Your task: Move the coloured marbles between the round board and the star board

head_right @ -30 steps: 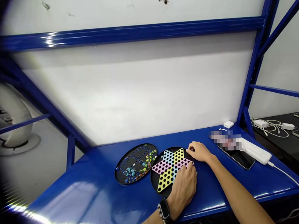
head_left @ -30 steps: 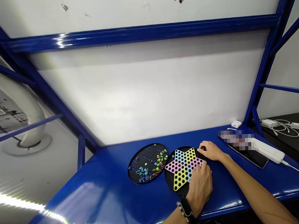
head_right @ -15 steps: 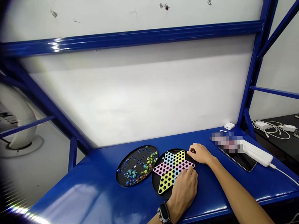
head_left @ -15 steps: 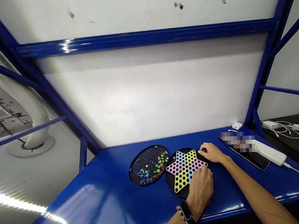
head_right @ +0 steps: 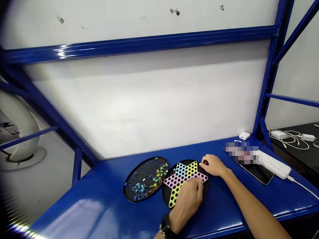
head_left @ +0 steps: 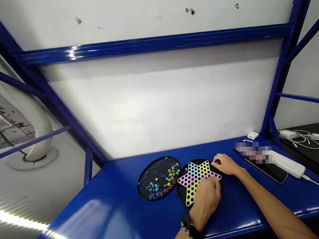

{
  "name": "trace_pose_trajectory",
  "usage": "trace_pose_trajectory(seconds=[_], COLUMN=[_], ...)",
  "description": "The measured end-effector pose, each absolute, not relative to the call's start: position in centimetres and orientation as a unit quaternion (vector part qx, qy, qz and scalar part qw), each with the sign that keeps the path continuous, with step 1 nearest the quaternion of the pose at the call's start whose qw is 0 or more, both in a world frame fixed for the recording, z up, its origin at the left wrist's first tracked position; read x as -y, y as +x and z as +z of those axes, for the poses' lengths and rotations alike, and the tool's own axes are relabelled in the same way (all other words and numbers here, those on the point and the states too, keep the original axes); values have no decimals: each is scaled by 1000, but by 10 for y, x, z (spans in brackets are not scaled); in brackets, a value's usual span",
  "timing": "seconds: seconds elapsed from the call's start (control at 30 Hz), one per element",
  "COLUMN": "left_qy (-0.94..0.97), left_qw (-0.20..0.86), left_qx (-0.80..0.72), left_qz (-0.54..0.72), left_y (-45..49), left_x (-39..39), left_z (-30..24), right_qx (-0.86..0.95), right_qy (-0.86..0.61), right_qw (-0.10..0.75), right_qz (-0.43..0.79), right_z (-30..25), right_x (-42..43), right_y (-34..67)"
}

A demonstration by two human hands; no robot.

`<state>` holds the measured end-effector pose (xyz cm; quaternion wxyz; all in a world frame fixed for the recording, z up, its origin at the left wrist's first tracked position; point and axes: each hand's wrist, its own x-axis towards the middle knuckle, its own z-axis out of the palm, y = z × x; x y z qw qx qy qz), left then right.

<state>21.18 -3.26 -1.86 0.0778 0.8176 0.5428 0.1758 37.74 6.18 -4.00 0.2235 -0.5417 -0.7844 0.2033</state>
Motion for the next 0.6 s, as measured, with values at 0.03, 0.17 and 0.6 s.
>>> trace_pose_trajectory(seconds=[0.03, 0.17, 0.6], left_qy=[800, 709, 673], left_qw=[91, 79, -56], left_qx=[-560, -666, -732], left_qz=[194, 219, 94], left_y=[200, 126, 49], left_x=[26, -4, -10], left_z=[-12, 8, 11], right_qx=[784, 782, 783], right_qy=[-543, -549, -550], right_qw=[221, 213, 211], right_qz=[203, 203, 202], right_z=[-40, -39, -41], right_x=[-62, -62, -63], right_y=[377, 376, 377])
